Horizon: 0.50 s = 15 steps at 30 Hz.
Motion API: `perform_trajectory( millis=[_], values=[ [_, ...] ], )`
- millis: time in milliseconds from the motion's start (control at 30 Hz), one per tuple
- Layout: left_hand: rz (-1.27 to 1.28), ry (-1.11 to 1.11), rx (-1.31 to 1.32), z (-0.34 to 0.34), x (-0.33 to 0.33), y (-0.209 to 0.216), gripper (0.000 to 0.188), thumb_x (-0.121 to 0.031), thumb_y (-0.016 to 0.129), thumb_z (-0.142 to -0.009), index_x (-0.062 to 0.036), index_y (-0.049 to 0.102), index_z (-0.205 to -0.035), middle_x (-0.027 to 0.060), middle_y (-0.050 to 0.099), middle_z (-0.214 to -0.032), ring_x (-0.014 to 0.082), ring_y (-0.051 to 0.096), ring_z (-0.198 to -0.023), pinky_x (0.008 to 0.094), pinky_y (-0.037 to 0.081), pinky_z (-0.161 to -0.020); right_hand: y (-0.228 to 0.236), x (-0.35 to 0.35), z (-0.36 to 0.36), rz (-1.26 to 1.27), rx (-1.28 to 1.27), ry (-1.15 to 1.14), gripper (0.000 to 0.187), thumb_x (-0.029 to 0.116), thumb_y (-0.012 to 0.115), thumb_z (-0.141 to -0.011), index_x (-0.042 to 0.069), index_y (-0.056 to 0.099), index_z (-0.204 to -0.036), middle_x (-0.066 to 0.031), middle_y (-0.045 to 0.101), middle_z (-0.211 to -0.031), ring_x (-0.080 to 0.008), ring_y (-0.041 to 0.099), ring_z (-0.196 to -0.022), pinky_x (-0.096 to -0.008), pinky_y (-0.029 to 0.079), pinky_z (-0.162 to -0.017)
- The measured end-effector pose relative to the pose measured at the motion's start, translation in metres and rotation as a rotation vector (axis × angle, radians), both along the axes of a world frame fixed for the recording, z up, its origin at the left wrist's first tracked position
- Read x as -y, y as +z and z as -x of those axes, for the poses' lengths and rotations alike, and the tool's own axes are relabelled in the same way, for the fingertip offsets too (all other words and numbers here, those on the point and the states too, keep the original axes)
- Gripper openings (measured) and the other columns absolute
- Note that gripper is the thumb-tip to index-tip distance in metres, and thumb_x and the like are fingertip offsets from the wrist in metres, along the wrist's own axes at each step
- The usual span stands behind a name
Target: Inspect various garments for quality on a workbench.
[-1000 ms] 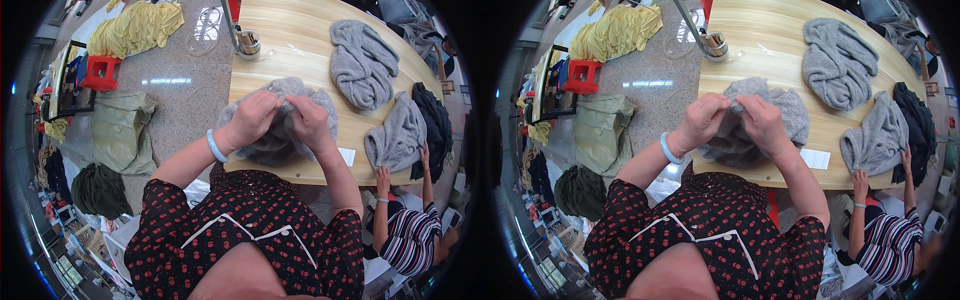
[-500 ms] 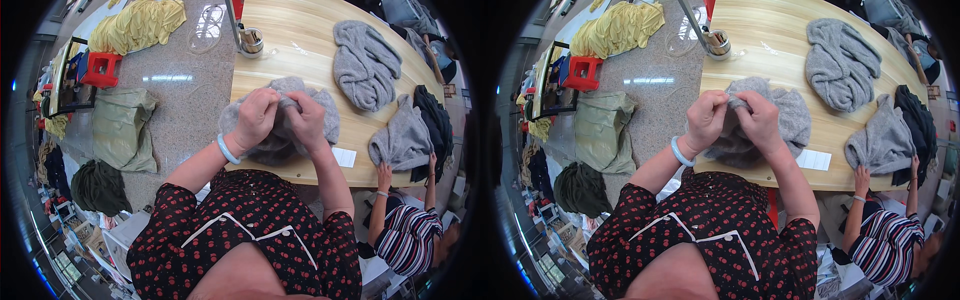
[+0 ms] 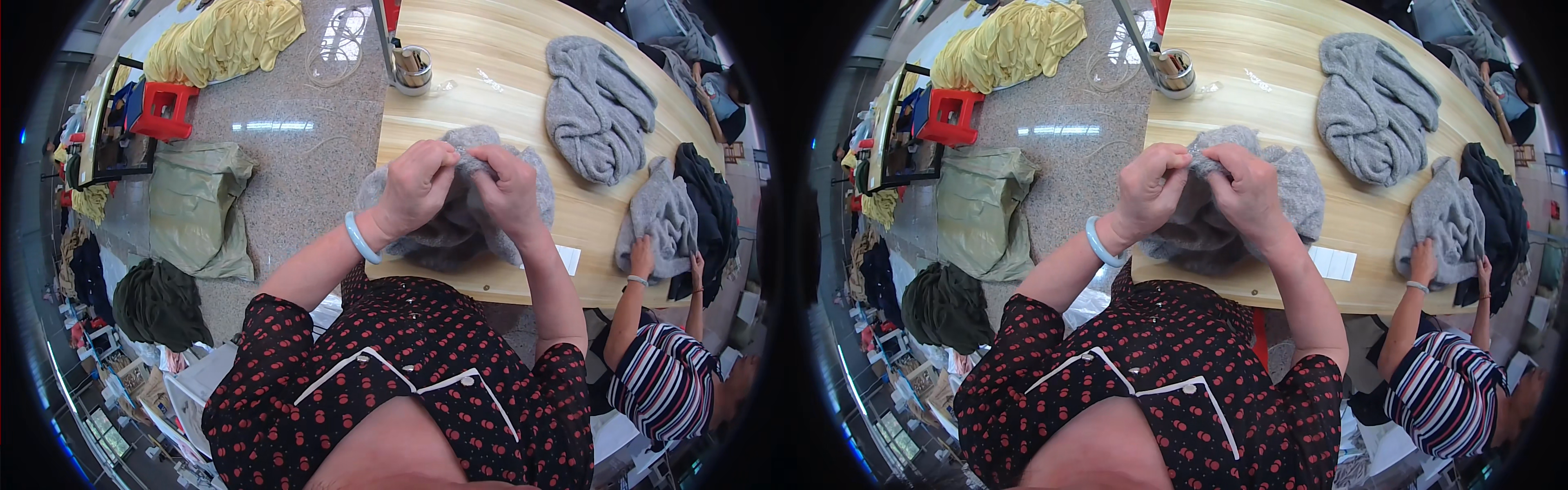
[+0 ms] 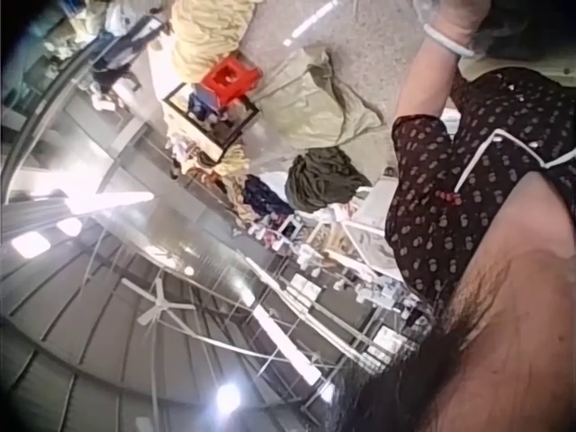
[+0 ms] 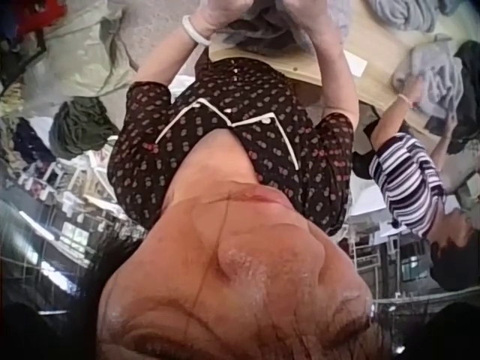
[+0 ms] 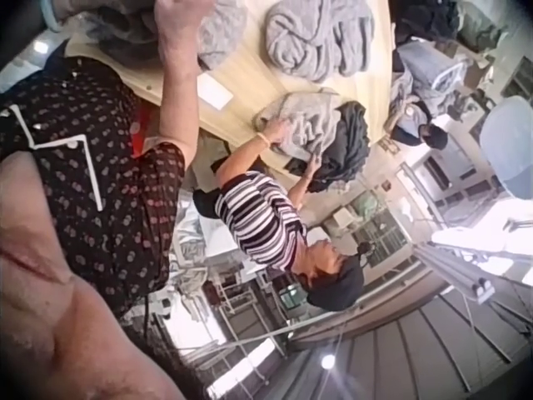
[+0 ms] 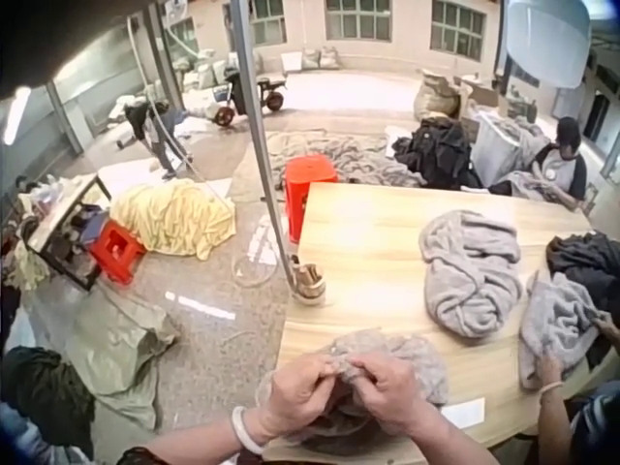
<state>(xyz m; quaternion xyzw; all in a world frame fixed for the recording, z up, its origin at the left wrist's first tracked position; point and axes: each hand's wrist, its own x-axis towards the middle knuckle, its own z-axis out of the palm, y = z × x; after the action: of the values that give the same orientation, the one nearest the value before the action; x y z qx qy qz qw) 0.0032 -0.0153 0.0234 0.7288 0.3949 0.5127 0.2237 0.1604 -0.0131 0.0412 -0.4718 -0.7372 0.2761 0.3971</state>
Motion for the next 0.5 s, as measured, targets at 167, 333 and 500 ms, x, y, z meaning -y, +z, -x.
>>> perform_trajectory(
  millis=[167, 333, 500],
  values=[
    [0.065, 0.136, 0.093, -0.013, 0.006, -0.008, 0.012, 0.006, 0.057, -0.075, -0.0005, 0.055, -0.084, 0.0117, 0.060, -0.082, 0.0176, 0.060, -0.070, 0.0253, 0.047, -0.063, -0.012, 0.001, 0.007, -0.224, 0.059, -0.036, 0.025, -0.005, 0.054, -0.065, 0.000, 0.056, -0.089, -0.0142, 0.059, -0.080, -0.0288, 0.058, -0.068, -0.0333, 0.047, -0.059],
    [0.137, 0.261, 0.243, -0.029, 0.009, -0.017, 0.013, 0.006, 0.057, -0.073, -0.0016, 0.053, -0.082, 0.0142, 0.059, -0.080, 0.0262, 0.060, -0.070, 0.0304, 0.048, -0.063, -0.024, -0.003, 0.014, -0.338, 0.076, -0.072, 0.027, -0.005, 0.054, -0.064, 0.000, 0.053, -0.090, -0.0148, 0.058, -0.079, -0.0303, 0.058, -0.066, -0.0345, 0.047, -0.056],
    [0.135, 0.266, 0.229, -0.026, 0.016, -0.019, 0.013, 0.005, 0.057, -0.075, -0.0021, 0.054, -0.085, 0.0126, 0.059, -0.079, 0.0219, 0.059, -0.067, 0.0286, 0.047, -0.061, -0.032, -0.004, 0.020, -0.345, 0.002, -0.129, 0.027, -0.005, 0.054, -0.064, 0.000, 0.054, -0.090, -0.0153, 0.058, -0.080, -0.0303, 0.058, -0.067, -0.0341, 0.048, -0.058]
  ],
)
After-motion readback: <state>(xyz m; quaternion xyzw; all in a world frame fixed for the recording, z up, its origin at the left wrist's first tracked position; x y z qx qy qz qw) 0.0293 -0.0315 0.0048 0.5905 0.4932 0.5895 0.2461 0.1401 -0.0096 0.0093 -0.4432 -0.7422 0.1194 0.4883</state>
